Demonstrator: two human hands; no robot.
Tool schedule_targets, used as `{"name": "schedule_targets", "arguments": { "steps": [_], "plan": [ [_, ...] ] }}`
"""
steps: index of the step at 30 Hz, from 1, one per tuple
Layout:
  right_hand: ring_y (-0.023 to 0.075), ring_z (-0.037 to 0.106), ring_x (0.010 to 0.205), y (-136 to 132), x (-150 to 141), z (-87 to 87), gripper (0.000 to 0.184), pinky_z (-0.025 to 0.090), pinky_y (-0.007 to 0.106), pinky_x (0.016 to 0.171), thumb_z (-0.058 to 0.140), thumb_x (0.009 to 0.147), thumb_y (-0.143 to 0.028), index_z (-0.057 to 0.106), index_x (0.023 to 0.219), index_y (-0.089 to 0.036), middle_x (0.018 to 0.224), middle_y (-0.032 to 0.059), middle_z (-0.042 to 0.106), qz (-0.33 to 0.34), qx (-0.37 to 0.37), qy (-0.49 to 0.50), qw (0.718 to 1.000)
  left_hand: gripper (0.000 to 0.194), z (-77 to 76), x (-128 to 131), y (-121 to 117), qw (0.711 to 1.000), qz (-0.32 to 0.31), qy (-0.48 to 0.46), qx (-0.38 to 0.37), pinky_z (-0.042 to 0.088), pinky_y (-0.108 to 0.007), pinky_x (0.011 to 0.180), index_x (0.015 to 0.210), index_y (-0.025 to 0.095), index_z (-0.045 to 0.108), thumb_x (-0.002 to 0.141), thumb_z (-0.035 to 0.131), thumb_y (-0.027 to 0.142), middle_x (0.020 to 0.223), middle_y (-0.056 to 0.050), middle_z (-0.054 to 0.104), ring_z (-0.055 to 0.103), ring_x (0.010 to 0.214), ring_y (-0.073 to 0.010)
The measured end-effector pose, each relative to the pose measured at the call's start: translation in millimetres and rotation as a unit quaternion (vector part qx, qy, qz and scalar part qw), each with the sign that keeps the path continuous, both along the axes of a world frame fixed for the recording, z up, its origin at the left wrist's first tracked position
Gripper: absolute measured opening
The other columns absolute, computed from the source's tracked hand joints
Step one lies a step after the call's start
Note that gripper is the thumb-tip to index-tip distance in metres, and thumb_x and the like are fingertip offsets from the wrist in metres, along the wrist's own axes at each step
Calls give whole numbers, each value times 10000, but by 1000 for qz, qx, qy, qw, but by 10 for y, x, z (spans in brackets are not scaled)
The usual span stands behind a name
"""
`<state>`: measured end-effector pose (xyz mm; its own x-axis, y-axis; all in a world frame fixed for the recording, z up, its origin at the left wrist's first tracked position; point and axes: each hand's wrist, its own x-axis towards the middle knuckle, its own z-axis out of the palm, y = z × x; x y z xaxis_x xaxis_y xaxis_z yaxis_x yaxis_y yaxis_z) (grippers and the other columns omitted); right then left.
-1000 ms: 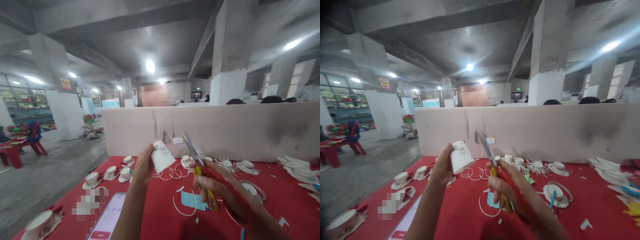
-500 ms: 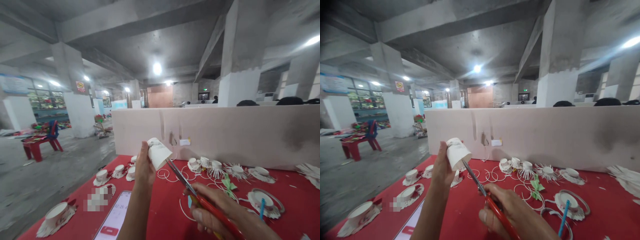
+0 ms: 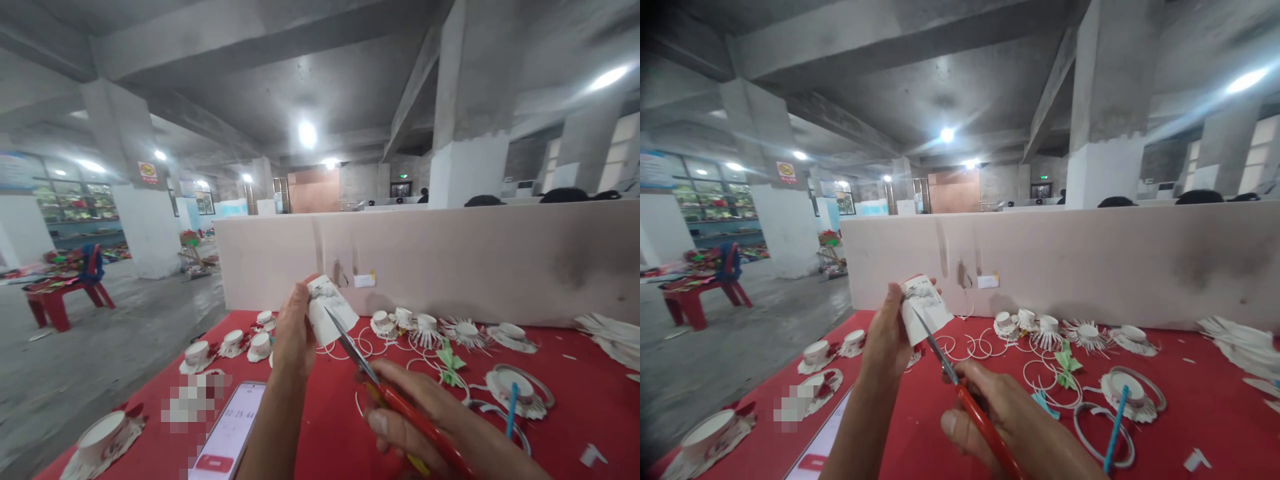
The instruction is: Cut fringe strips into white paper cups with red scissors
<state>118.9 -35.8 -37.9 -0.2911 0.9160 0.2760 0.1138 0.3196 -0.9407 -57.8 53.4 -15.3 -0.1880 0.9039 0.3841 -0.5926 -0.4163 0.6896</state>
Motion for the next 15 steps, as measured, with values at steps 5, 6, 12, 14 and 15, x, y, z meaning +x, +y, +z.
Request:
{"name": "schedule_targets", "arguments": {
  "steps": [5,6,12,14,15],
  "plan": [
    [161,658,751,-47,15,144,403,497,213,588,540,798,-403,539,1191,-315,799,-2,688,2,-56,-139,989,408,58,135,-150,999,-50,-2,3,487,-297,776,1080,111,603,801,557,405,1041,-128,661,614,953,-240],
    [162,657,757,-57,15,156,416,498,211,584,530,800,-416,529,1202,-311,818,0,693,0,-58,-146,988,397,65,148,-167,998,-61,0,-1,491,-301,773,1070,105,608,800,558,393,1043,-133,660,614,955,-246],
    [187,656,696,-102,4,250,400,512,226,546,577,731,-449,608,1105,-309,749,-1,687,6,-25,-154,988,407,109,52,-141,999,-36,-35,-6,509,-340,753,1085,110,595,791,566,390,1031,-156,661,629,914,-265],
    [185,652,652,-110,-10,289,372,520,228,563,592,712,-444,638,1053,-305,647,-11,658,-2,3,-152,988,400,126,-35,-114,998,7,-63,0,514,-342,743,1095,117,585,789,574,375,990,-149,674,639,879,-256],
    [184,651,641,-112,-16,303,371,525,231,575,593,705,-445,643,1047,-308,625,-15,647,-13,19,-147,989,392,132,-78,-101,997,25,-76,4,516,-341,741,1095,119,583,790,576,365,974,-146,678,642,866,-249]
  ]
}}
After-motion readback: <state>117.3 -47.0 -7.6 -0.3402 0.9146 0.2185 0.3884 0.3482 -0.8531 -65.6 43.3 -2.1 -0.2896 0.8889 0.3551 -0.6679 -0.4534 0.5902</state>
